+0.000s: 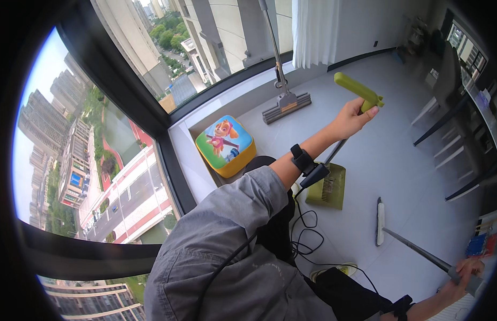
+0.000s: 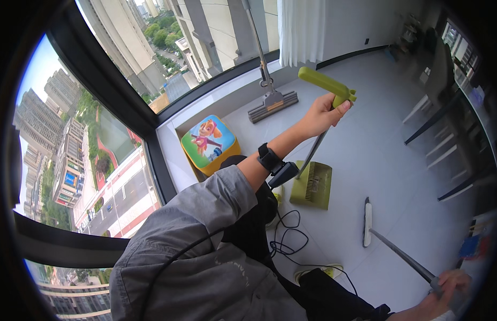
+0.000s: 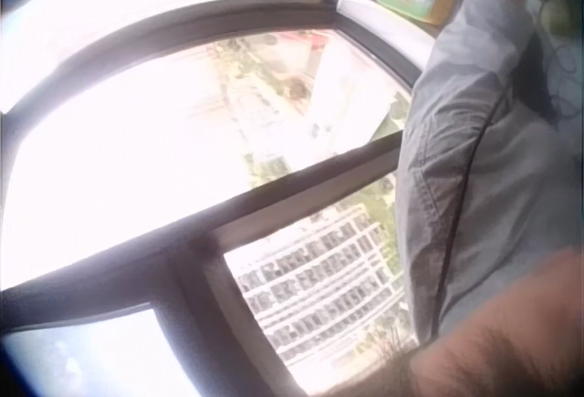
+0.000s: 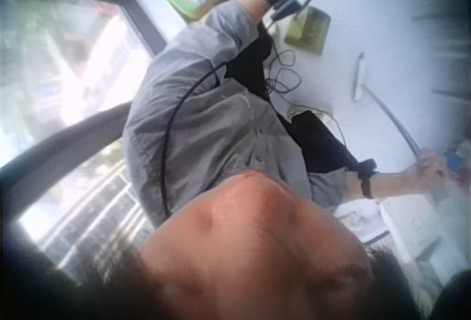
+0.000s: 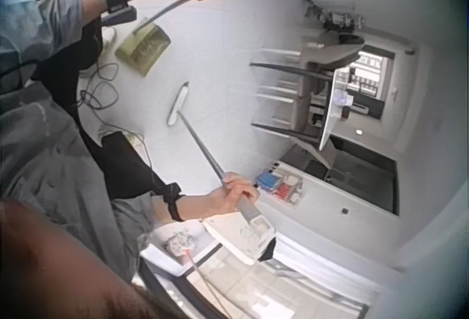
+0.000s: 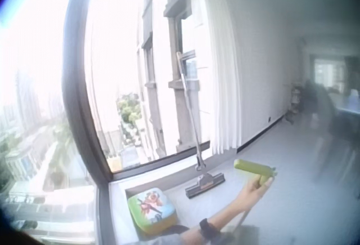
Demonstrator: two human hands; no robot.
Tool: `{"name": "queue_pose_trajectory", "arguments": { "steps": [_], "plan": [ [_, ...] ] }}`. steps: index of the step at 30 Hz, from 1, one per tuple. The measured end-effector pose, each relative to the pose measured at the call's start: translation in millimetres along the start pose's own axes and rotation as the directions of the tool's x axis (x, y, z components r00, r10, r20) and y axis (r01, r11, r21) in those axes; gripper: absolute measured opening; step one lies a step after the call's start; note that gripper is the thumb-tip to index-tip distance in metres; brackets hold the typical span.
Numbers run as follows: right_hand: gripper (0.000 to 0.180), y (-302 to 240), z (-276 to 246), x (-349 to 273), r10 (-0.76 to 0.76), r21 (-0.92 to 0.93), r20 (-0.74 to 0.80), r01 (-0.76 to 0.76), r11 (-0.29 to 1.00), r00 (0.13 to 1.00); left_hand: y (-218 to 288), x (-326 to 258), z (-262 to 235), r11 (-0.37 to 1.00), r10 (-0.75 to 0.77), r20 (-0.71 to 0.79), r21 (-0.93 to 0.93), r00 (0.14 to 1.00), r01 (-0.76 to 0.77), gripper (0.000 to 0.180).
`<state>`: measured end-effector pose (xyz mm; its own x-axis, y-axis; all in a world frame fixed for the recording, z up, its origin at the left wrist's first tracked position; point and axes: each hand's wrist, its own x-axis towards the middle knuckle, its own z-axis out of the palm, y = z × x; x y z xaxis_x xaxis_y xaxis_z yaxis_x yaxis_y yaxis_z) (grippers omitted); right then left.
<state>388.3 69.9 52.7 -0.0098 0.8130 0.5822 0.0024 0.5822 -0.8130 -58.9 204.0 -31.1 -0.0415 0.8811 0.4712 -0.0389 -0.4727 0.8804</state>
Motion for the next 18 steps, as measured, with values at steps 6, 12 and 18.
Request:
{"name": "queue_pose_trajectory", "arguments": {
  "steps": [6,12,18],
  "plan": [
    [0.026,52.3,-40.7,-0.1,0.026,0.171,0.180,-0.057,0.984,0.983,-10.4,0.7,7.3,1.000,-0.006,0.031,-0.014,0.999,0.007,0.031],
    [0.024,26.0,-65.5,-10.4,0.010,0.013,-0.387,-0.005,1.000,0.922,-10.3,0.1,9.1,0.999,-0.026,0.013,0.043,1.000,0.025,0.030],
    [0.033,36.9,-118.5,-6.5,0.112,-0.139,-0.356,-0.171,0.975,0.928,-6.4,-2.9,4.0,0.999,-0.012,0.033,0.038,0.999,0.010,0.030]
  ]
}}
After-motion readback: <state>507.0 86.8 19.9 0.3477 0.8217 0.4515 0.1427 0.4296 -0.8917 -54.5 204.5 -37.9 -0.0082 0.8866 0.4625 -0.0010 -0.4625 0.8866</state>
